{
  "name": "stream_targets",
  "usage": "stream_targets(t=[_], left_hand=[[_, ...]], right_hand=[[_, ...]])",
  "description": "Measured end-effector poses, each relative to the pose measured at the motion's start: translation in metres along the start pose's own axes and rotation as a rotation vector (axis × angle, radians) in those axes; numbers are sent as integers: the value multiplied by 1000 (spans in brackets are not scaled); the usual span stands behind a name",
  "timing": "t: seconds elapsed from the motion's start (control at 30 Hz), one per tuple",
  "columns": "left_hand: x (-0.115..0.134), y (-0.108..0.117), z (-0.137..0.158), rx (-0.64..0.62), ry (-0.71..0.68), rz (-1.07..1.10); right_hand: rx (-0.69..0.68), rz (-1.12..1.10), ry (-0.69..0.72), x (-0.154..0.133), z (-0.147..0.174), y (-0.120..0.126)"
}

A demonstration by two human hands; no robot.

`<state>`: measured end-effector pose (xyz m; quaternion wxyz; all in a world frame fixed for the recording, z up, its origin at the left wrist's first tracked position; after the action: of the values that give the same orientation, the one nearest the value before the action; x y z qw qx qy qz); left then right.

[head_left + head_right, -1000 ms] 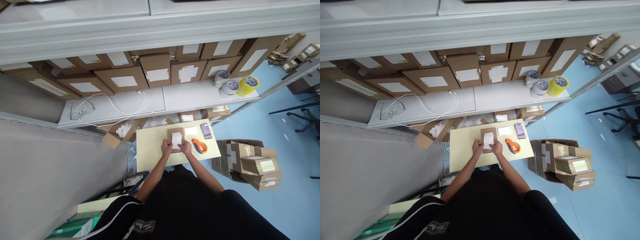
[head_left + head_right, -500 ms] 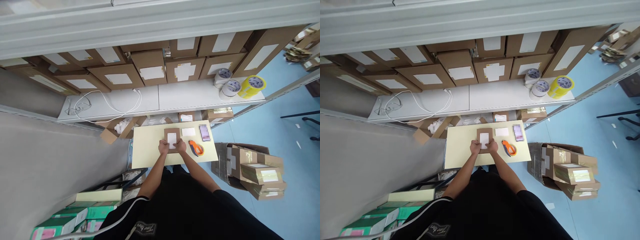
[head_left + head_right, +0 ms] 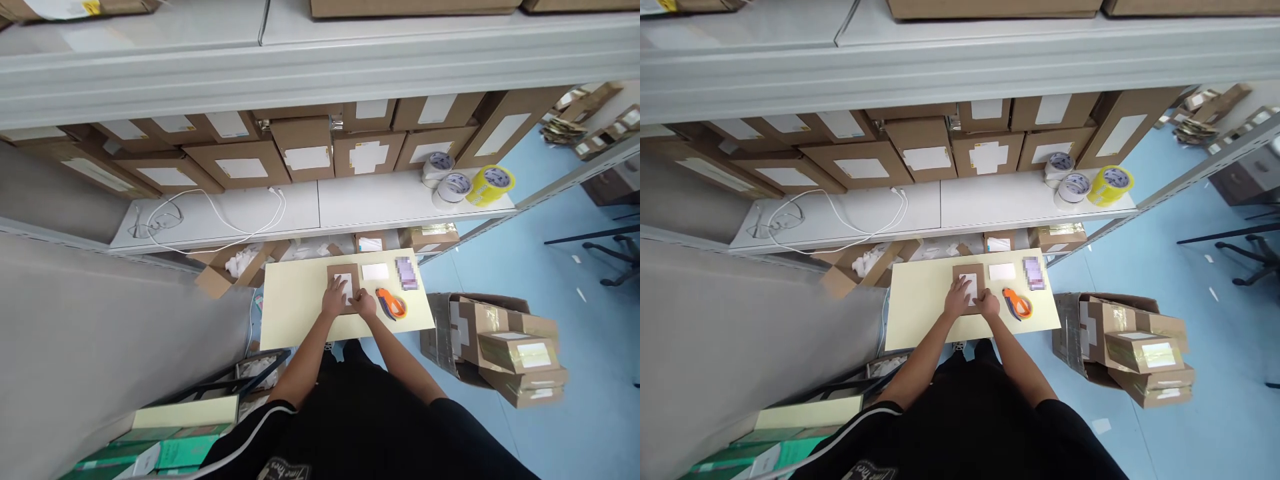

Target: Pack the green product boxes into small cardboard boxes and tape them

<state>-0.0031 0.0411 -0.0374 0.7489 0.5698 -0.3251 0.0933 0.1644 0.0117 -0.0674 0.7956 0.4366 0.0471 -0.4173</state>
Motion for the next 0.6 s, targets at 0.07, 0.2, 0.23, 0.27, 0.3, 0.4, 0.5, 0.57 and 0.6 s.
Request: stream_targets(t=[0.07,0.2,0.23,0.27,0.3,0.4,0.5,0.57,0.6], left_hand=[[-5,-9,-5,-92,-27,3],[-29,-15,-7,-155,-17,54],[-37,-12,-6,-148,-24,88],[-45,-7,-4,-141,-30,129],[-56,-1,0,-132,-19,177],[-101,26,23,-77,200,324],[-140,48,63,9,454,381],[-146,49,86,32,456,450],[-142,46,94,42,416,541]], right_hand=[[-1,-123,-6,21,3,0],[-19,-283,-62,59,18,-5],[-32,-317,-70,62,23,-10],[-45,-354,-74,63,29,-14],[-53,-393,-77,62,35,-19],[-50,-515,-110,49,50,-32],[-88,-588,-169,30,61,-46],[-135,-596,-176,12,68,-58],[-155,-597,-168,2,72,-64]])
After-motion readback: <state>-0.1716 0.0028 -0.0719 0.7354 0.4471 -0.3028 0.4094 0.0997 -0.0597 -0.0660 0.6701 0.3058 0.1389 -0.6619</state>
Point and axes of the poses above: each hand's wrist, its own z-axis away from the middle knuckle, its own y-axis out of the back of the hand, x = y × z, the point moved 5 cm from there along -z, towards the middle knuckle, and after that the axes turned 10 degrees about -y, right-handed, at the moved point
